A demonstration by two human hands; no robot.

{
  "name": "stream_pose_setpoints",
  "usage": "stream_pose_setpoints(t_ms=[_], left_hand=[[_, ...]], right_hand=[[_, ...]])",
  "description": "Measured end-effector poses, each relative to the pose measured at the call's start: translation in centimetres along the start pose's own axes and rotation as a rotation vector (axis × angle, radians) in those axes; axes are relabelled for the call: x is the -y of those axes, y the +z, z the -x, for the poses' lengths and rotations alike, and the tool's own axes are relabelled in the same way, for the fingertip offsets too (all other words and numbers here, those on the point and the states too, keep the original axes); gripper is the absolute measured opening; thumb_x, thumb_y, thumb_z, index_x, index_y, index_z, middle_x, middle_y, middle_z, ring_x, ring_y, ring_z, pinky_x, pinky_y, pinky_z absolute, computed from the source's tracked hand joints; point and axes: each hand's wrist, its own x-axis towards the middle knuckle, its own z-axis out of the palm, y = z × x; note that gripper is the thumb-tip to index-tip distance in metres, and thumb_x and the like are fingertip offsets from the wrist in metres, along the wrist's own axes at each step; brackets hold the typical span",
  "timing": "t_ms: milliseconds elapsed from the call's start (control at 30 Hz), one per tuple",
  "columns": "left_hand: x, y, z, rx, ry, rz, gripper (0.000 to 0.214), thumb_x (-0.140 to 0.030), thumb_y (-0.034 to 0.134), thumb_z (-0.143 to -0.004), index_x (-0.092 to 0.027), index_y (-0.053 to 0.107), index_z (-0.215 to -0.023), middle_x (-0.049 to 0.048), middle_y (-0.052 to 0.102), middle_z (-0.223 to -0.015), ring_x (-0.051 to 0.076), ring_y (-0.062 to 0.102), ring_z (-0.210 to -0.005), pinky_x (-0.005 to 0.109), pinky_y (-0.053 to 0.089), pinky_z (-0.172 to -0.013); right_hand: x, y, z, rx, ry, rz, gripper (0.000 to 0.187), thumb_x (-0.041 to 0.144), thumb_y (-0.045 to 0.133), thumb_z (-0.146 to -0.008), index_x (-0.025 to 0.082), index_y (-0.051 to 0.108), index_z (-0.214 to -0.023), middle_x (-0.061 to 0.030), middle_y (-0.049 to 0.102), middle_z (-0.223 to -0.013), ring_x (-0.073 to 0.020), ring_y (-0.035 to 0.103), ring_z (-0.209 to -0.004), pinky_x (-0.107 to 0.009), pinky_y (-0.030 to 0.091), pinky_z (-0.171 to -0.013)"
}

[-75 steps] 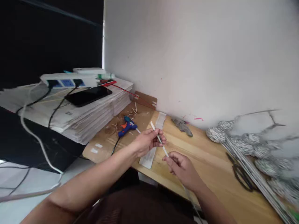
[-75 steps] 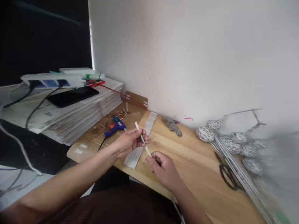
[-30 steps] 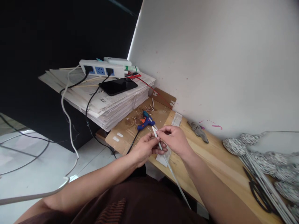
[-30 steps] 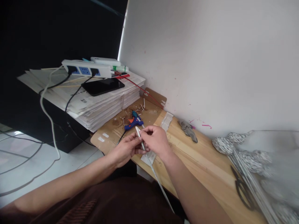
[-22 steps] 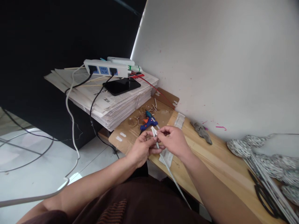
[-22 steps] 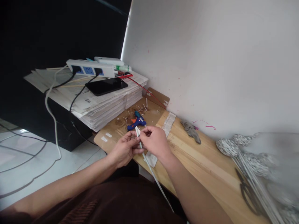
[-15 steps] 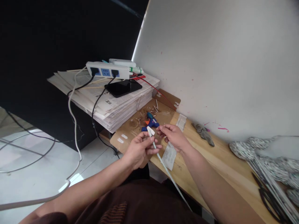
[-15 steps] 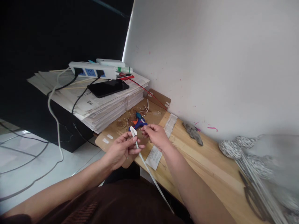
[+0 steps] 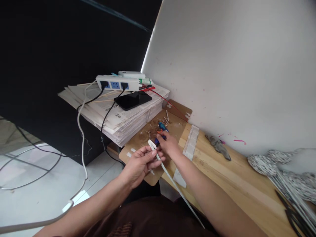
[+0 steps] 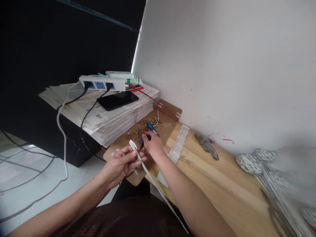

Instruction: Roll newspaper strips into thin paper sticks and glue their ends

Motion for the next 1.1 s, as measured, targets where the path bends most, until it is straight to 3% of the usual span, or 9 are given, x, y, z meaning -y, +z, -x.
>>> stream_pose_setpoints(t_ms=[133,267,367,500,600,767,867,967,1100], left_hand=[[-0.3,-0.2,0.0,0.002,0.014,0.001,0.015,-0.014,0.070,-0.078,-0.012,0.057,-0.085,0.0121,0.072,-0.088,0.022,0.072,-0.083,0.023,0.060,-0.070],[-0.7,-0.1,0.1,-0.009,0.029,-0.014,0.012,-0.012,0.068,-0.079,-0.011,0.059,-0.088,0.0112,0.071,-0.088,0.021,0.072,-0.082,0.022,0.060,-0.068],[-1.1,0.2,0.3,-0.031,0.040,-0.026,0.010,-0.012,0.066,-0.080,-0.012,0.060,-0.088,0.0096,0.070,-0.086,0.021,0.072,-0.081,0.023,0.060,-0.068],[-1.9,0.3,0.4,-0.048,0.070,-0.051,0.009,-0.012,0.067,-0.080,-0.011,0.061,-0.087,0.0086,0.070,-0.085,0.022,0.072,-0.082,0.023,0.060,-0.068],[-2.4,0.3,0.4,-0.055,0.093,-0.048,0.010,-0.012,0.067,-0.080,-0.010,0.064,-0.089,0.0091,0.071,-0.085,0.022,0.072,-0.082,0.024,0.060,-0.068],[-2.5,0.6,0.2,-0.025,0.100,-0.045,0.016,-0.014,0.068,-0.079,-0.010,0.067,-0.095,0.0101,0.071,-0.087,0.023,0.072,-0.084,0.026,0.061,-0.070],[-2.4,0.9,0.0,-0.013,0.101,-0.045,0.015,-0.013,0.069,-0.079,-0.009,0.067,-0.093,0.0102,0.071,-0.087,0.025,0.072,-0.085,0.029,0.060,-0.074],[-2.2,1.4,-0.1,-0.015,0.098,-0.058,0.016,-0.014,0.070,-0.077,-0.009,0.068,-0.092,0.0109,0.072,-0.089,0.025,0.072,-0.084,0.030,0.060,-0.074],[-2.1,1.9,-0.3,0.011,0.100,-0.076,0.018,-0.016,0.072,-0.076,-0.010,0.069,-0.092,0.0099,0.072,-0.090,0.023,0.072,-0.082,0.028,0.060,-0.074]], right_hand=[[0.2,-0.4,1.1,-0.017,-0.011,-0.291,0.024,0.044,0.052,-0.084,0.023,0.056,-0.095,0.0010,0.063,-0.072,-0.0155,0.061,-0.062,-0.028,0.048,-0.060],[1.0,-1.1,2.2,-0.136,-0.121,-0.403,0.022,0.040,0.062,-0.078,0.022,0.054,-0.086,0.0000,0.062,-0.079,-0.0150,0.060,-0.070,-0.028,0.049,-0.067],[2.0,-1.5,3.2,-0.179,-0.078,-0.575,0.032,0.039,0.071,-0.071,0.022,0.046,-0.081,0.0010,0.060,-0.077,-0.0144,0.059,-0.070,-0.028,0.049,-0.067],[3.7,-2.7,4.8,-0.129,0.021,-0.854,0.047,0.031,0.079,-0.062,0.022,0.045,-0.093,-0.0003,0.062,-0.087,-0.0154,0.062,-0.079,-0.029,0.049,-0.072],[4.4,-4.5,6.1,-0.009,0.065,-0.950,0.047,0.031,0.078,-0.064,0.023,0.049,-0.099,0.0008,0.060,-0.082,-0.0151,0.060,-0.074,-0.027,0.048,-0.064],[3.5,-7.2,8.2,0.212,0.143,-0.986,0.042,0.047,0.065,-0.080,0.025,0.053,-0.114,0.0029,0.049,-0.073,-0.0079,0.045,-0.051,-0.021,0.031,-0.041],[2.6,-8.1,9.4,0.212,0.096,-0.881,0.041,0.051,0.059,-0.084,0.025,0.053,-0.115,0.0036,0.048,-0.069,-0.0060,0.039,-0.044,-0.020,0.023,-0.038],[1.9,-8.6,10.6,0.185,0.017,-0.724,0.039,0.052,0.055,-0.086,0.021,0.056,-0.109,0.0034,0.047,-0.063,-0.0071,0.040,-0.042,-0.023,0.026,-0.039],[1.2,-8.9,11.8,0.221,-0.011,-0.619,0.040,0.054,0.053,-0.087,0.023,0.056,-0.112,-0.0003,0.053,-0.070,-0.0085,0.039,-0.044,-0.026,0.029,-0.042]])
